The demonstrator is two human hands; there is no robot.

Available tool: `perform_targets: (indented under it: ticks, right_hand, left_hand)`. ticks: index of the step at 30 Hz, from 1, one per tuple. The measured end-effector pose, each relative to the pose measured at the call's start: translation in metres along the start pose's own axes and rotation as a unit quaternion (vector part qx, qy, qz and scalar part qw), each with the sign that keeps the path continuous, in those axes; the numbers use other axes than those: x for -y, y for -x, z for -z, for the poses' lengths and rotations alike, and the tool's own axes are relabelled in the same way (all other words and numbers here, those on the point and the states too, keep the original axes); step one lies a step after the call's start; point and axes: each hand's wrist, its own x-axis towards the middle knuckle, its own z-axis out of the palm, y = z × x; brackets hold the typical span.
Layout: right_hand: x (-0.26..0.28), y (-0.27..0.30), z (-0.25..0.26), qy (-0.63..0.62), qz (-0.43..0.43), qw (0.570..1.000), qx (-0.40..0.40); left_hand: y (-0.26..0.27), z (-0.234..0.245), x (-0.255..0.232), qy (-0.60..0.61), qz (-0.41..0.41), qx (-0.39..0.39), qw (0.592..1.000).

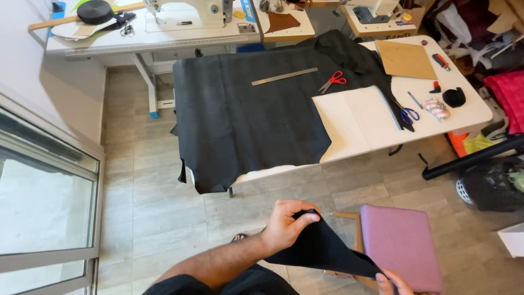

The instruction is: Cutting a rectangular piece of leather with scissors and folding it for inspection

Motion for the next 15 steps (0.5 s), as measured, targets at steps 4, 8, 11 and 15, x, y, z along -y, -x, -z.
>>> perform_targets:
  ticks: [4, 8, 11, 15]
  right_hand:
    - [0.143, 0.012, -0.026, -0.056, -0.02, 0.997, -0.058]
    - [0.18, 0.011, -0.049, -0.073, -0.026, 0.995, -0.065]
    - [0.188, 0.003, -0.073, -0.177, 0.038, 0.974, -0.134]
    - [0.177, -0.003, -0.086, -0.135, 0.059, 0.98, -0.132]
  left_hand:
    - [-0.008, 0.017, 0.014, 0.005, 0.015, -0.038, 0.999]
    - [-0.014, 0.038, 0.018, 0.002, 0.031, -0.037, 0.999]
    - [-0.02, 0.053, 0.019, -0.007, 0.036, -0.039, 0.999]
    - [-0.027, 0.075, 0.023, -0.022, 0.042, -0.055, 0.997]
